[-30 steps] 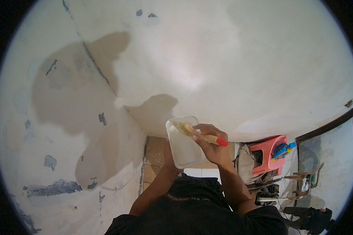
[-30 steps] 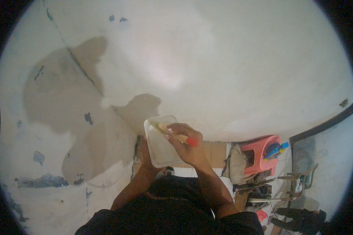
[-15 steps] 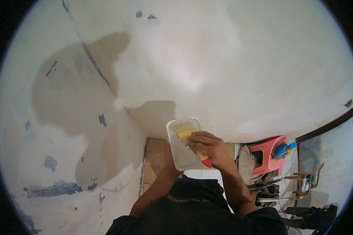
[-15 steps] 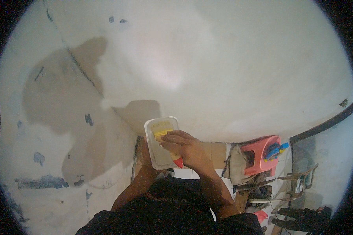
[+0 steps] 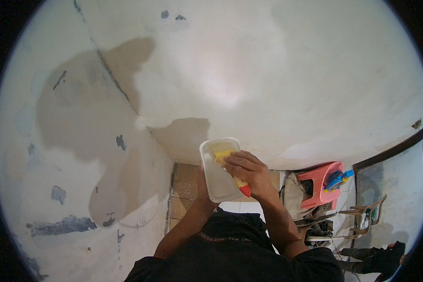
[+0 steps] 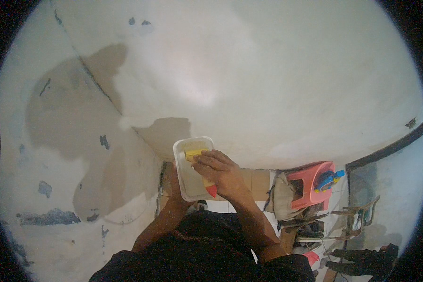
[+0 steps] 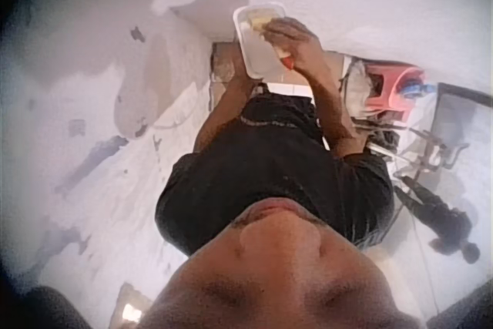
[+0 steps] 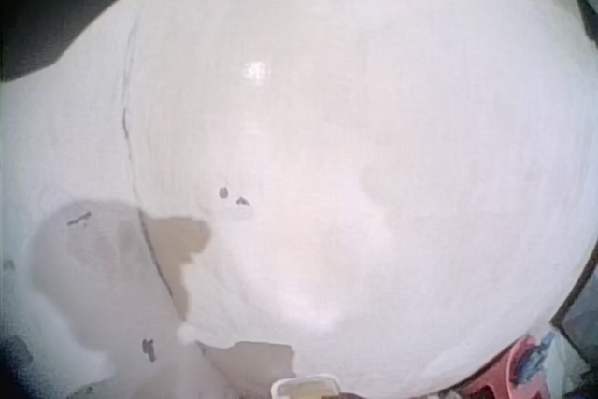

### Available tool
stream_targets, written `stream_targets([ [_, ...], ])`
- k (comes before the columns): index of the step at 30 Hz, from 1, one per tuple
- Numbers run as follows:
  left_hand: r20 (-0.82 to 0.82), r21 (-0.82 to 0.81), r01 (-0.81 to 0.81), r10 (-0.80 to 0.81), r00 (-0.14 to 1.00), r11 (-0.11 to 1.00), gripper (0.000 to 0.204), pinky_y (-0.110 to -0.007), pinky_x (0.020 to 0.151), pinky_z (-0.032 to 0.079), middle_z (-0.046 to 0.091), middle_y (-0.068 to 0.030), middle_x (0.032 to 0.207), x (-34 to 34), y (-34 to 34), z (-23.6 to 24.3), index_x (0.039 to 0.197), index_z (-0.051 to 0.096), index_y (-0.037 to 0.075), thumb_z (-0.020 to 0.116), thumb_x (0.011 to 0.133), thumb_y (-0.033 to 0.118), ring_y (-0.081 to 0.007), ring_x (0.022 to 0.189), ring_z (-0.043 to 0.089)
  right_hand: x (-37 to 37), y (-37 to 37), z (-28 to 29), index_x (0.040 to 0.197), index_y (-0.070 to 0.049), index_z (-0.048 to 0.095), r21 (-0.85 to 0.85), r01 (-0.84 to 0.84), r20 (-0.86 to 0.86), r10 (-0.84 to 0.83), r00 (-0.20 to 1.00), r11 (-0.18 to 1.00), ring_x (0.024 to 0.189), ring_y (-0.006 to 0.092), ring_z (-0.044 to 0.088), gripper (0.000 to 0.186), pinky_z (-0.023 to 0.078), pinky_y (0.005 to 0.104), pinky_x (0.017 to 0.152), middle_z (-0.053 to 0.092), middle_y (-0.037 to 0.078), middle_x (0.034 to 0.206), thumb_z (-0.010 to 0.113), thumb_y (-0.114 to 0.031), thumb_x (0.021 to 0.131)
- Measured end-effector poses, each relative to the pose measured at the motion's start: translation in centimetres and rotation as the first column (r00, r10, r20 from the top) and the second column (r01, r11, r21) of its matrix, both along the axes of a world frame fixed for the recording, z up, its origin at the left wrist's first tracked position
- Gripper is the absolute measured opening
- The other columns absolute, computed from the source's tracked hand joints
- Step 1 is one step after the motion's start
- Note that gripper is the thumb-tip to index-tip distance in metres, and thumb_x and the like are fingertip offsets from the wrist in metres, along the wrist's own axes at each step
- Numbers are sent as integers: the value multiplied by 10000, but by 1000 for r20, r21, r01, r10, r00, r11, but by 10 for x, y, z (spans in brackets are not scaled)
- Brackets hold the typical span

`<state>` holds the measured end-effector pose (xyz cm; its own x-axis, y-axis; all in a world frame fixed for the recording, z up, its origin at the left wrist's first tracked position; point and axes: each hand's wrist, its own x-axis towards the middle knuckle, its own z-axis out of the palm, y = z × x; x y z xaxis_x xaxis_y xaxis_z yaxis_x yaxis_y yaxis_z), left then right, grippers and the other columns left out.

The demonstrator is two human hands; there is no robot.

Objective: The person applies white paint to a wall using a brush, frequently dipping it into a plastic tray held in their other hand. They cover a corner and several sections of the upper wall with vertical and horizontal strokes.

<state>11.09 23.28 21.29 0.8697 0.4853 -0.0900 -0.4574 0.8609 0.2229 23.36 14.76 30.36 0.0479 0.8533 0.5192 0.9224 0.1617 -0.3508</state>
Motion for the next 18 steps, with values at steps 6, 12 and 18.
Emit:
stream_targets([
  [6, 20, -5, 22, -22, 1000, 1000, 625, -434, 995, 505, 536, -124, 1298, -2, -1, -3, 1406, 412, 83, 301, 1007, 551, -261, 1184, 567, -2, 2, 0, 1005, -94, 729, 58, 32, -44, -29, 999, 998, 1089, 302, 656, 283, 507, 444, 978, 701, 88, 1130, 741, -126, 724],
  [12, -82, -44, 11, -15, 997, 999, 707, -426, 1014, 490, 531, -126, 1311, -4, -5, -4, 1431, 387, 84, 300, 988, 628, -251, 1191, 562, -5, 0, 2, 1000, -100, 729, 48, 51, -41, -49, 998, 998, 1095, 294, 655, 257, 499, 444, 985, 702, 80, 1135, 733, -118, 744],
  [18, -36, -40, 1, -2, 999, 999, 719, -421, 992, 502, 538, -124, 1304, -5, -5, -6, 1435, 385, 82, 312, 983, 637, -242, 1176, 570, -6, -3, 3, 996, -101, 731, 37, 78, -14, -78, 997, 996, 1093, 292, 655, 250, 496, 444, 991, 702, 82, 1135, 732, -123, 748],
])
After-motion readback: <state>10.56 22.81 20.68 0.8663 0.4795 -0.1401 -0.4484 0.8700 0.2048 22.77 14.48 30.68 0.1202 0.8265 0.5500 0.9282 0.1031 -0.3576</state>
